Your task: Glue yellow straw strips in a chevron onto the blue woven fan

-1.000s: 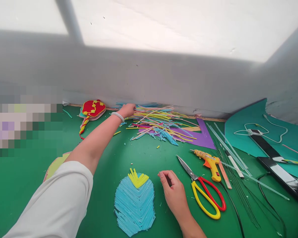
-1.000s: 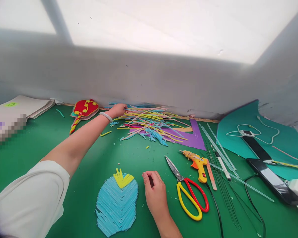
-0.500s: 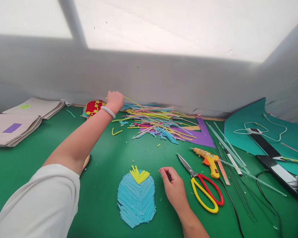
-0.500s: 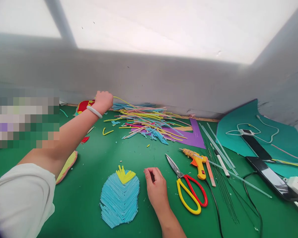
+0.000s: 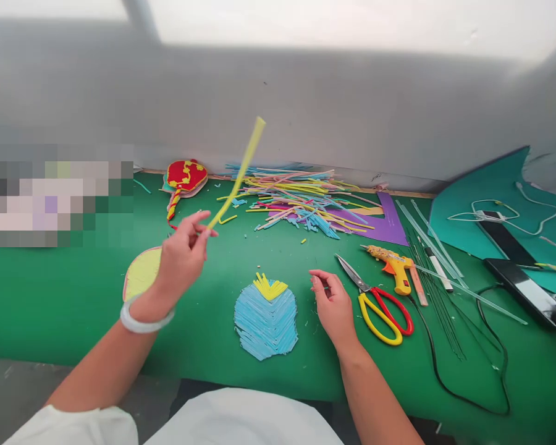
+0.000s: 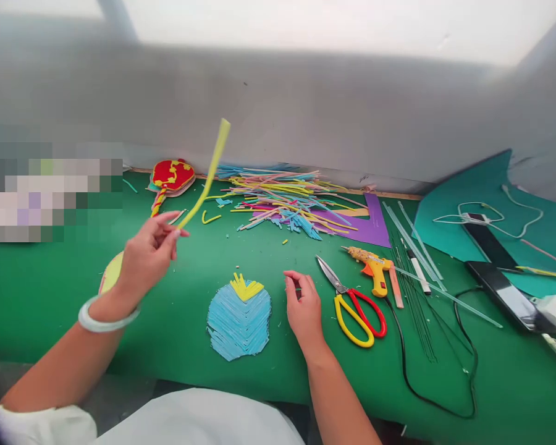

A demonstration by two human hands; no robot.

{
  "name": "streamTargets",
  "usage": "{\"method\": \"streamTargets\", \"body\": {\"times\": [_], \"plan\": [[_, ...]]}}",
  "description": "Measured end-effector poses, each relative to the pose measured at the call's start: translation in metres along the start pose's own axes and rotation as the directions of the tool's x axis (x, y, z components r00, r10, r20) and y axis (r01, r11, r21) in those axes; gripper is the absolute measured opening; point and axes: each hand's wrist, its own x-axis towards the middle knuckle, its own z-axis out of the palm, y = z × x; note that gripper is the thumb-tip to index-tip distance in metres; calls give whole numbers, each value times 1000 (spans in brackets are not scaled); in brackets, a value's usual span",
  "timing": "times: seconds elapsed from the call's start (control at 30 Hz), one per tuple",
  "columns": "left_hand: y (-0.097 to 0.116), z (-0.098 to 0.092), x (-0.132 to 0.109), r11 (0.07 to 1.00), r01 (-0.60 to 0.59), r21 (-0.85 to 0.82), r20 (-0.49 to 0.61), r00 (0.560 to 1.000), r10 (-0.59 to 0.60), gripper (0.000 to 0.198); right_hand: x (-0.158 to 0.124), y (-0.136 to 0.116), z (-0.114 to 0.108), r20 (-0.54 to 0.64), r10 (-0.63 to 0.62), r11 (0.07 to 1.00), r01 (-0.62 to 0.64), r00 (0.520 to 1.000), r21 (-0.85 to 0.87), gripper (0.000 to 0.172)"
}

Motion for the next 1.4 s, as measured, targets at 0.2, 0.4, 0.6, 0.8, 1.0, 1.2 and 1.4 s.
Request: {"method": "streamTargets", "body": {"times": [0.2, 0.4, 0.6, 0.8, 1.0, 1.2, 1.4], "plan": [[12, 25, -92, 956, 209, -207, 551, 832, -62, 30, -36, -22, 6, 286, 12, 967, -84, 958, 239, 42], [13, 35, -108, 984, 124, -131, 750, 661, 17, 23, -57, -22, 6, 271, 123, 889, -228, 955, 398, 33], [4, 32, -107, 950, 212, -229, 687, 727, 3, 25, -58, -10, -7, 267, 262, 846, -354, 928, 399, 38], [2, 36, -112, 865, 405, -297, 716, 693, -78, 25, -67, -12, 2, 334, 282, 801, -412, 899, 434, 34], [5, 38, -111, 649, 606, -460, 648, 729, -222, 36, -69, -15, 10, 318, 327, 757, -449, 890, 475, 38], [12, 46, -115, 409, 643, -648, 598, 762, -250, 33, -74, -16, 13, 309, 350, 713, -466, 884, 524, 39], [19, 56, -123, 308, 655, -690, 613, 755, -230, 33, -78, -21, 21, 355, 331, 649, -484, 874, 587, 37]]}}
